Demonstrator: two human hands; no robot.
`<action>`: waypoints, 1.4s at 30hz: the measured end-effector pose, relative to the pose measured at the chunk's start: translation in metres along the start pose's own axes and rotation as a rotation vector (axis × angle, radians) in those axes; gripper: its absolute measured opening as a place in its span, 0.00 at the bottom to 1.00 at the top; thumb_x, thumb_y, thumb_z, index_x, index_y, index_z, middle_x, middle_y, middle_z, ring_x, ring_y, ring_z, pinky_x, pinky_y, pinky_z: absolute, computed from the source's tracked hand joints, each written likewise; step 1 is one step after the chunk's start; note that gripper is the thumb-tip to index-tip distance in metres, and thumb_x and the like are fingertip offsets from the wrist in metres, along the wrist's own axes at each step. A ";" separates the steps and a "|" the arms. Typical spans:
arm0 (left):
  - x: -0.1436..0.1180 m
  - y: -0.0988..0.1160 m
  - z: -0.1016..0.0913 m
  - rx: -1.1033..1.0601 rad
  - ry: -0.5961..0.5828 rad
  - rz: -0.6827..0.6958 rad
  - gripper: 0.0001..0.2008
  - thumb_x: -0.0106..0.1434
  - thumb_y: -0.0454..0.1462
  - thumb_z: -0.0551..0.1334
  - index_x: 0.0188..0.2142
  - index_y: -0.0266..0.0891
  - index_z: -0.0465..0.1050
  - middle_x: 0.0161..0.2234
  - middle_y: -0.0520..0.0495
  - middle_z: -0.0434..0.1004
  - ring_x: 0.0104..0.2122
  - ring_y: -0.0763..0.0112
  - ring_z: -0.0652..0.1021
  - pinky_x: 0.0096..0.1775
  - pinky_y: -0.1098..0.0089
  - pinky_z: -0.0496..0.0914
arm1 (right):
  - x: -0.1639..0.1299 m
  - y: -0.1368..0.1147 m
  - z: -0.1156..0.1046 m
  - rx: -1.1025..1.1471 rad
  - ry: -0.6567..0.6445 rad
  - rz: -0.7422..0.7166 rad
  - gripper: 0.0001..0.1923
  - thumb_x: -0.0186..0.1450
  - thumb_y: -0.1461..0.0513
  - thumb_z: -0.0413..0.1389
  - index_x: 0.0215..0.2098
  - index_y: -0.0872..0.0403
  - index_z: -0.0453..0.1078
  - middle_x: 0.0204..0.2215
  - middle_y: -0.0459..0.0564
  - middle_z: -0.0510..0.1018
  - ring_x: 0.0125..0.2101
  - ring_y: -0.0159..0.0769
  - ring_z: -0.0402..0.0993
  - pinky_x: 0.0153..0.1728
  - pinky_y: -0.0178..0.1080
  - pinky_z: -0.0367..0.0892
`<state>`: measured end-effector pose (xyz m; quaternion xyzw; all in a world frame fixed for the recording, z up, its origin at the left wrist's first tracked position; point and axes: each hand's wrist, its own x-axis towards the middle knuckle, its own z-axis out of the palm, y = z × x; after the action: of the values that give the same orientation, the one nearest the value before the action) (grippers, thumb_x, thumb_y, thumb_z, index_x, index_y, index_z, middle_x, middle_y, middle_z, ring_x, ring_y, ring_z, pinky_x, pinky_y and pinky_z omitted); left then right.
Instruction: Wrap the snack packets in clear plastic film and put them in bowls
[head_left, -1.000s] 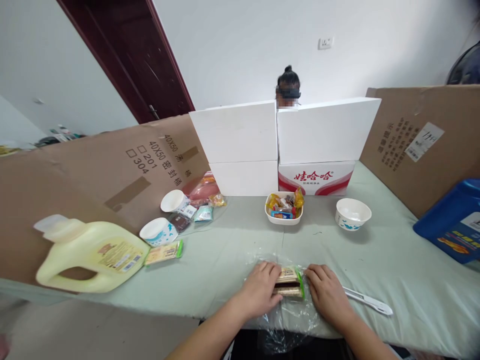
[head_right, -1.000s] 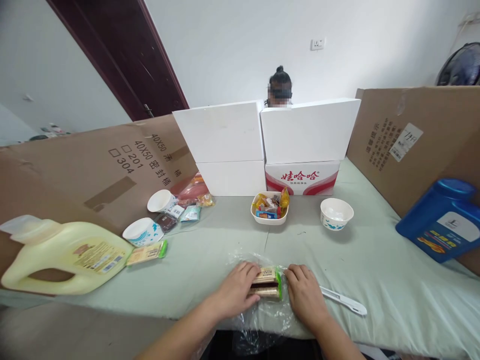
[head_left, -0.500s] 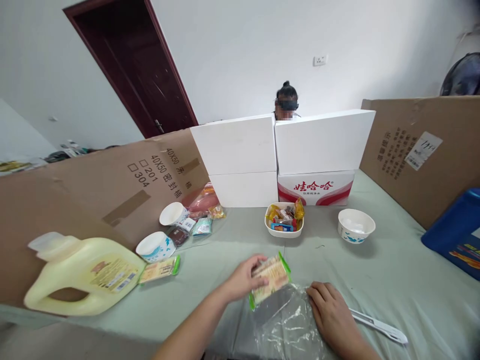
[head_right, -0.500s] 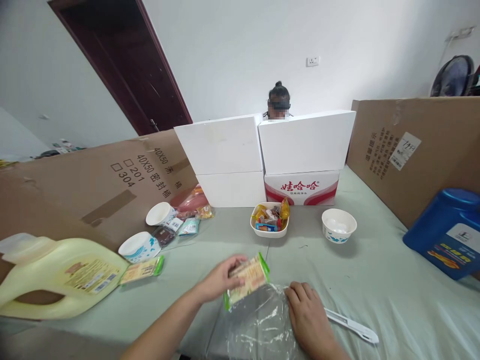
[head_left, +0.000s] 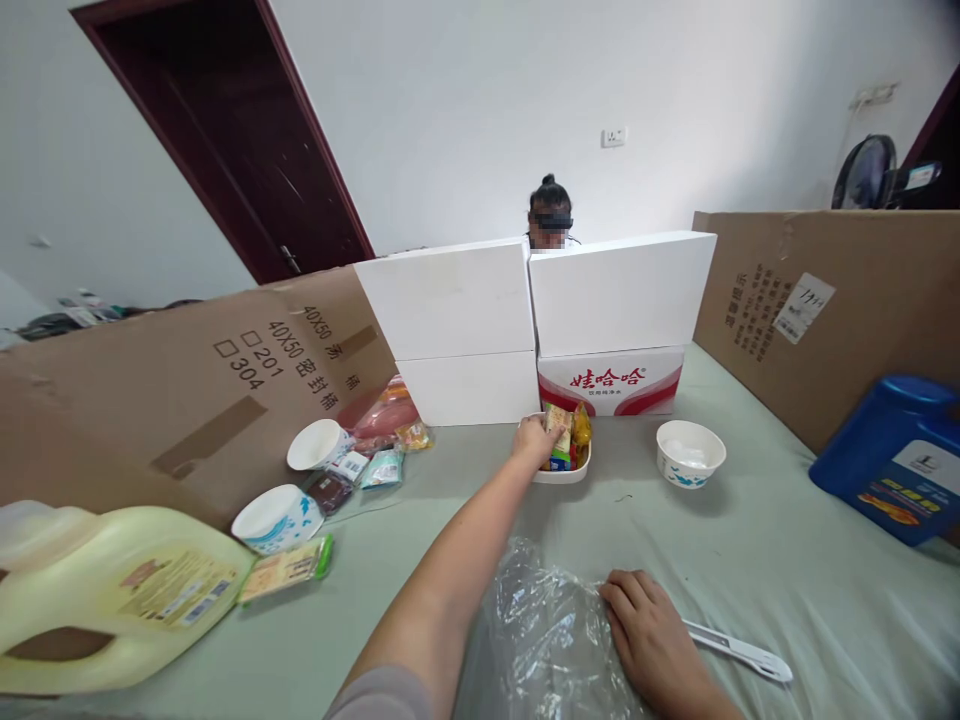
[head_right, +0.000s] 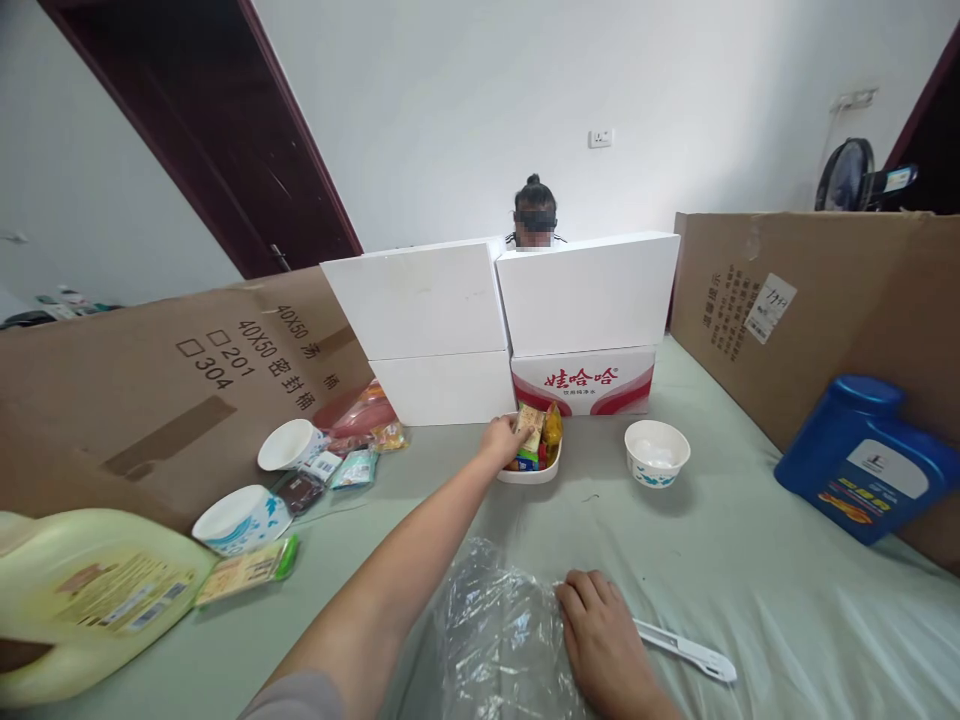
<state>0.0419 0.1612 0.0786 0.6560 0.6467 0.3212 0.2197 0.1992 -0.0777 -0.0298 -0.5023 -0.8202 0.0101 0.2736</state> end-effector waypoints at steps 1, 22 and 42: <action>-0.002 0.002 -0.004 0.027 0.010 0.009 0.18 0.56 0.44 0.67 0.40 0.33 0.73 0.47 0.32 0.73 0.51 0.49 0.72 0.49 0.62 0.64 | 0.000 0.000 -0.001 0.002 -0.005 0.003 0.12 0.64 0.71 0.48 0.42 0.51 0.67 0.40 0.51 0.73 0.40 0.41 0.68 0.42 0.45 0.66; -0.241 -0.104 -0.092 0.628 -0.305 0.302 0.09 0.62 0.35 0.60 0.43 0.37 0.72 0.43 0.42 0.72 0.45 0.57 0.72 0.47 0.59 0.69 | -0.005 -0.009 -0.012 -0.161 0.145 0.048 0.14 0.67 0.64 0.48 0.49 0.54 0.68 0.49 0.56 0.72 0.51 0.50 0.63 0.49 0.51 0.59; -0.238 -0.108 -0.025 0.574 -0.280 0.291 0.37 0.59 0.55 0.59 0.65 0.51 0.53 0.68 0.44 0.44 0.65 0.33 0.42 0.59 0.35 0.45 | 0.021 -0.015 0.007 -0.223 -0.327 0.229 0.52 0.55 0.36 0.51 0.67 0.57 0.50 0.68 0.60 0.44 0.66 0.63 0.27 0.60 0.64 0.29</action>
<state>-0.0424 -0.0707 -0.0128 0.8141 0.5738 0.0611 0.0646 0.1768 -0.0657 -0.0227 -0.6110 -0.7872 0.0317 0.0771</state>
